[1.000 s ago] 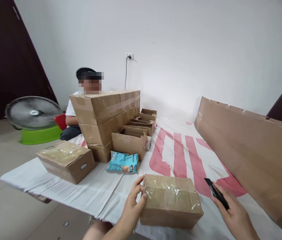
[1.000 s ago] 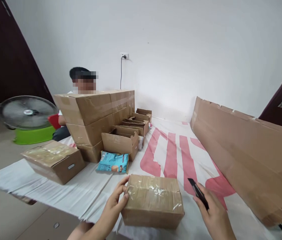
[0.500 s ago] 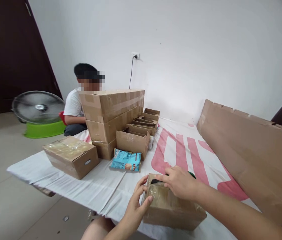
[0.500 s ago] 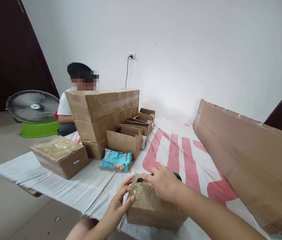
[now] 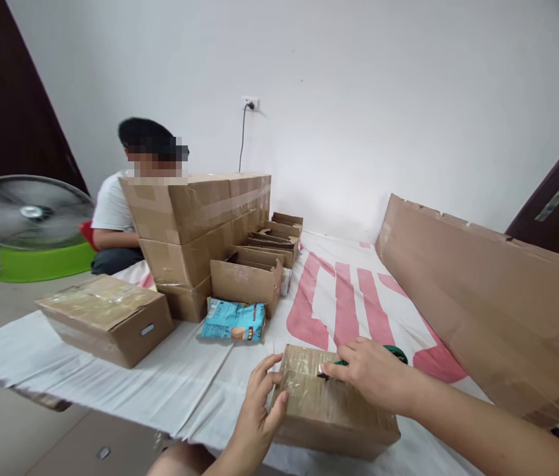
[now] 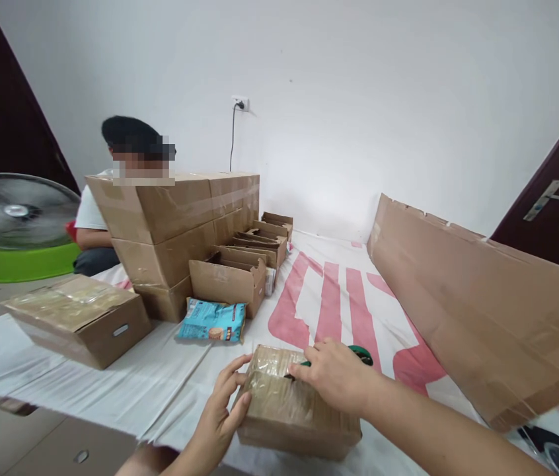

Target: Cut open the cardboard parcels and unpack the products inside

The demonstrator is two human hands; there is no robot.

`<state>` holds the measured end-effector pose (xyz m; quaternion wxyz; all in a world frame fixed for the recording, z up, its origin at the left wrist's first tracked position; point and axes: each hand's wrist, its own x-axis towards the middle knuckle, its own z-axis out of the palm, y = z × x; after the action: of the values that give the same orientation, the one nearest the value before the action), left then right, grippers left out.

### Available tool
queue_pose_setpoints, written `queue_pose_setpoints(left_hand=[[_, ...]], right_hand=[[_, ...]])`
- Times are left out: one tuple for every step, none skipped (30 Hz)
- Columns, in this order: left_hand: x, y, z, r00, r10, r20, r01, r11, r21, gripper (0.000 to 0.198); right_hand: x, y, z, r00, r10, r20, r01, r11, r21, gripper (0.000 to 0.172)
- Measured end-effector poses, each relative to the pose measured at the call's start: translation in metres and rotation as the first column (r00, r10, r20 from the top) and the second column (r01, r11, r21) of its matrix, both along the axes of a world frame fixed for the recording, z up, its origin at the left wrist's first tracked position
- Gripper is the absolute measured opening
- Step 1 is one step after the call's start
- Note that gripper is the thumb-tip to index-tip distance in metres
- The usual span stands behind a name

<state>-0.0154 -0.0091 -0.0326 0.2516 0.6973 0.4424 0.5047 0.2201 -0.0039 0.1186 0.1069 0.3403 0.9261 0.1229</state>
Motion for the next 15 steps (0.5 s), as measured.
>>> queue_pose_setpoints(left_hand=[[0.001, 0.000, 0.000, 1.000, 0.005, -0.020, -0.005, 1.000, 0.020, 0.020], [0.001, 0.000, 0.000, 0.999, 0.010, -0.038, -0.009, 0.999, 0.039, 0.019], [0.002, 0.000, 0.000, 0.998, 0.014, -0.054, -0.011, 0.998, 0.055, 0.018], [0.002, 0.001, 0.000, 0.998, 0.018, -0.068, -0.014, 0.998, 0.068, 0.018], [0.002, 0.001, -0.001, 0.996, 0.022, -0.082, -0.016, 0.997, 0.079, 0.017], [0.002, 0.001, -0.001, 0.995, 0.026, -0.095, -0.018, 0.996, 0.089, 0.017], [0.002, 0.001, -0.002, 0.994, 0.031, -0.107, -0.020, 0.995, 0.098, 0.016], [0.002, 0.001, -0.003, 0.992, 0.036, -0.117, -0.023, 0.994, 0.106, 0.016], [0.003, 0.001, -0.004, 0.991, 0.041, -0.126, -0.027, 0.993, 0.112, 0.016], [0.003, 0.001, -0.004, 0.990, 0.046, -0.132, -0.030, 0.993, 0.117, 0.016], [0.003, 0.001, -0.004, 0.989, 0.049, -0.137, -0.032, 0.992, 0.120, 0.015], [0.003, 0.001, -0.004, 0.989, 0.050, -0.138, -0.034, 0.992, 0.121, 0.016], [0.004, 0.001, -0.004, 0.989, 0.048, -0.140, -0.031, 0.992, 0.120, 0.016], [0.004, 0.001, -0.004, 0.989, 0.043, -0.140, -0.027, 0.993, 0.117, 0.016], [0.005, 0.001, -0.004, 0.990, 0.036, -0.139, -0.021, 0.993, 0.112, 0.017]], right_hand=[[0.002, -0.001, 0.000, 1.000, -0.004, -0.002, 0.004, 1.000, 0.001, 0.041], [0.003, -0.002, 0.000, 1.000, -0.010, 0.000, 0.010, 1.000, 0.000, 0.040], [0.004, -0.003, 0.001, 1.000, -0.016, 0.004, 0.016, 1.000, -0.001, 0.040], [0.005, -0.005, 0.002, 1.000, -0.024, 0.010, 0.024, 1.000, -0.005, 0.039], [0.005, -0.006, 0.004, 0.999, -0.032, 0.016, 0.032, 0.999, -0.012, 0.038], [0.005, -0.008, 0.005, 0.999, -0.040, 0.021, 0.040, 0.999, -0.020, 0.038], [0.005, -0.009, 0.007, 0.999, -0.047, 0.026, 0.048, 0.999, -0.026, 0.038], [0.005, -0.010, 0.008, 0.998, -0.055, 0.031, 0.056, 0.998, -0.030, 0.038], [0.006, -0.012, 0.009, 0.997, -0.061, 0.039, 0.063, 0.998, -0.031, 0.038], [0.008, -0.013, 0.009, 0.997, -0.067, 0.046, 0.069, 0.997, -0.033, 0.039], [0.010, -0.013, 0.008, 0.996, -0.072, 0.052, 0.074, 0.997, -0.035, 0.039], [0.013, -0.014, 0.008, 0.996, -0.074, 0.053, 0.076, 0.996, -0.037, 0.039], [0.016, -0.015, 0.007, 0.996, -0.070, 0.050, 0.072, 0.997, -0.040, 0.040], [0.020, -0.015, 0.006, 0.997, -0.066, 0.043, 0.067, 0.997, -0.041, 0.040], [0.023, -0.016, 0.005, 0.997, -0.062, 0.037, 0.064, 0.997, -0.036, 0.042]])
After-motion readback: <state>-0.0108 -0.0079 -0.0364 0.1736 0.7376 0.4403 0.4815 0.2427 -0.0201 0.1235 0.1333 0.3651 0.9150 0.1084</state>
